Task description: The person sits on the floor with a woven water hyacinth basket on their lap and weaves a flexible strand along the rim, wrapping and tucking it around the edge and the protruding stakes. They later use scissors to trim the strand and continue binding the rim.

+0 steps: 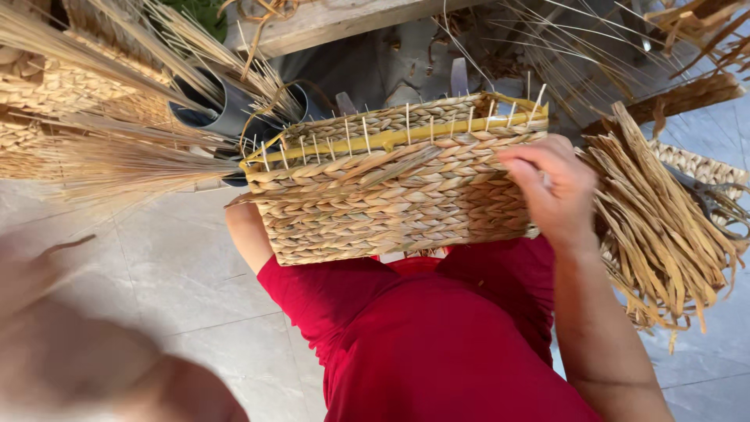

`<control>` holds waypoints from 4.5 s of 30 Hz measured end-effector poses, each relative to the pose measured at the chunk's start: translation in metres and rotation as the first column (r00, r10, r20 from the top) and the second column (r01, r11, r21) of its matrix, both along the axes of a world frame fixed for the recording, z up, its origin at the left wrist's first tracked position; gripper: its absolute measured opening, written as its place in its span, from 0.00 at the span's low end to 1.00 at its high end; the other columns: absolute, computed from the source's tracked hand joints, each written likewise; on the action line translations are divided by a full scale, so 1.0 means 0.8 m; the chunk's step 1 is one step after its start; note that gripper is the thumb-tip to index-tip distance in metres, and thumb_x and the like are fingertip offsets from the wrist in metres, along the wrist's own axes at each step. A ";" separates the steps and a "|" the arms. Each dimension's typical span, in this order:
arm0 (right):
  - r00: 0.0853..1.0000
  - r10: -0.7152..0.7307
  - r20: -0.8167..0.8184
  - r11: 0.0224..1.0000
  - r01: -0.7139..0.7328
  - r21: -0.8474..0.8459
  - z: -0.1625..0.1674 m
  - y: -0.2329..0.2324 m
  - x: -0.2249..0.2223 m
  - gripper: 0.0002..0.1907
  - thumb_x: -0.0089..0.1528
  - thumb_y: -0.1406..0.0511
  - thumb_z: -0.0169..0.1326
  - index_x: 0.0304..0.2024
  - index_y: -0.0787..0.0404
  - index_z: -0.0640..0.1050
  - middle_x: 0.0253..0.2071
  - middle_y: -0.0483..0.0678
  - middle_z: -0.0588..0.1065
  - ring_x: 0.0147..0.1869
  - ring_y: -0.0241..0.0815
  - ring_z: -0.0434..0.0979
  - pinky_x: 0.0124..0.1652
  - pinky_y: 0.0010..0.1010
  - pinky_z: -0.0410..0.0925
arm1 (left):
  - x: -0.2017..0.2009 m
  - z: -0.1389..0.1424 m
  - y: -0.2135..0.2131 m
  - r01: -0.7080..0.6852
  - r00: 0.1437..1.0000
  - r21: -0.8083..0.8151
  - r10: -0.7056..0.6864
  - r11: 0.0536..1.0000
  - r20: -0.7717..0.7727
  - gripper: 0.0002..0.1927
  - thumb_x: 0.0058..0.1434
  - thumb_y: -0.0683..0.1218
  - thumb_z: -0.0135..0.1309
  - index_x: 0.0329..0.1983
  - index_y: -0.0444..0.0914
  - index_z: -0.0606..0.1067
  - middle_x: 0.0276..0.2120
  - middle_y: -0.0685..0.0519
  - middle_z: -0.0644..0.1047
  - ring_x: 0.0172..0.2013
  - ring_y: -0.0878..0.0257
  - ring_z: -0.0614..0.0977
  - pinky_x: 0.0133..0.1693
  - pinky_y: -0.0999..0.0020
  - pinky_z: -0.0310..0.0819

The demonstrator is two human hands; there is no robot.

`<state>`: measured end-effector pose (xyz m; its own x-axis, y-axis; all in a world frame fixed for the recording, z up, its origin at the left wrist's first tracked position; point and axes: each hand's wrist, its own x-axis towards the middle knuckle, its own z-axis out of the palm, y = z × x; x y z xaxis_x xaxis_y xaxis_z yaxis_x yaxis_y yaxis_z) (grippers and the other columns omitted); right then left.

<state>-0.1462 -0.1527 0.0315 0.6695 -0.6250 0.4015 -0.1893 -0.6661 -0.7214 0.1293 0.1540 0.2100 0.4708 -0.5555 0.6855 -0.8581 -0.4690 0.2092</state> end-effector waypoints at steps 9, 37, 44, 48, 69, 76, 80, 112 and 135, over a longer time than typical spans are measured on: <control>0.993 0.094 -0.066 0.994 -0.090 0.054 0.019 0.011 0.121 0.10 0.65 0.74 0.62 0.48 0.65 0.79 0.39 0.50 0.77 0.36 0.38 0.76 0.36 0.28 0.68 | -0.034 -0.181 -0.184 0.568 0.483 -0.264 -0.575 0.780 -0.660 0.12 0.64 0.41 0.63 0.51 0.42 0.82 0.34 0.52 0.76 0.32 0.60 0.78 0.36 0.65 0.73; 0.996 0.086 -0.004 0.996 -0.086 -0.012 0.020 0.042 0.071 0.08 0.61 0.74 0.66 0.40 0.63 0.79 0.40 0.47 0.77 0.40 0.37 0.77 0.37 0.25 0.69 | -0.061 -0.222 -0.241 0.465 0.770 0.086 -0.355 0.881 -0.530 0.06 0.55 0.47 0.65 0.33 0.41 0.82 0.35 0.52 0.76 0.44 0.53 0.76 0.45 0.56 0.71; 0.976 0.171 -0.136 0.985 -0.168 0.032 0.038 0.016 0.096 0.05 0.66 0.73 0.60 0.43 0.64 0.76 0.39 0.50 0.79 0.37 0.40 0.78 0.36 0.29 0.71 | -0.045 -0.222 -0.227 0.588 0.719 -0.001 -0.524 0.809 -0.457 0.06 0.57 0.46 0.64 0.37 0.44 0.81 0.36 0.54 0.74 0.45 0.55 0.75 0.47 0.58 0.72; 0.979 0.154 -0.133 0.970 -0.125 0.209 0.027 -0.001 0.121 0.04 0.70 0.73 0.56 0.46 0.65 0.74 0.37 0.49 0.81 0.37 0.36 0.82 0.37 0.27 0.72 | -0.051 -0.210 -0.211 0.590 0.716 0.023 -0.509 0.807 -0.478 0.17 0.55 0.48 0.66 0.46 0.41 0.79 0.38 0.51 0.72 0.44 0.54 0.75 0.46 0.58 0.72; 0.996 0.075 -0.050 0.929 -0.052 0.367 0.036 -0.001 0.111 0.05 0.72 0.70 0.56 0.50 0.63 0.78 0.37 0.46 0.80 0.33 0.26 0.75 0.32 0.21 0.68 | -0.108 -0.222 -0.203 0.329 0.934 0.312 -0.257 0.891 -0.250 0.12 0.53 0.39 0.55 0.39 0.36 0.68 0.36 0.48 0.72 0.38 0.55 0.79 0.37 0.62 0.76; 0.905 0.374 -0.201 0.925 -0.379 0.017 0.050 -0.005 0.104 0.17 0.64 0.70 0.61 0.56 0.64 0.79 0.49 0.54 0.80 0.48 0.47 0.82 0.46 0.32 0.74 | -0.060 -0.185 -0.197 0.569 0.722 0.092 -0.442 0.817 -0.533 0.09 0.61 0.39 0.56 0.42 0.37 0.70 0.34 0.49 0.74 0.31 0.55 0.81 0.29 0.58 0.74; 0.889 0.378 -0.259 0.926 -0.364 0.105 0.045 -0.013 0.121 0.18 0.59 0.69 0.64 0.52 0.63 0.81 0.45 0.53 0.80 0.43 0.49 0.82 0.41 0.34 0.73 | -0.014 -0.142 -0.171 0.620 0.747 0.090 -0.552 0.779 -0.369 0.06 0.65 0.41 0.58 0.40 0.40 0.71 0.36 0.53 0.74 0.38 0.57 0.80 0.35 0.59 0.74; 0.946 0.293 -0.136 0.956 -0.292 0.027 0.009 0.001 0.139 0.09 0.66 0.77 0.59 0.46 0.62 0.80 0.42 0.50 0.74 0.40 0.43 0.78 0.39 0.31 0.70 | -0.064 -0.221 -0.179 0.307 0.796 0.060 -0.221 0.950 -0.564 0.29 0.68 0.54 0.57 0.68 0.39 0.66 0.25 0.51 0.81 0.25 0.52 0.83 0.28 0.56 0.76; 0.974 0.201 -0.100 0.956 -0.173 0.236 0.015 0.000 0.132 0.10 0.67 0.72 0.60 0.49 0.63 0.74 0.37 0.49 0.80 0.34 0.37 0.79 0.34 0.25 0.70 | -0.067 -0.189 -0.171 0.444 0.861 0.181 -0.362 0.878 -0.357 0.29 0.43 0.51 0.65 0.46 0.35 0.71 0.40 0.43 0.72 0.45 0.48 0.76 0.45 0.54 0.73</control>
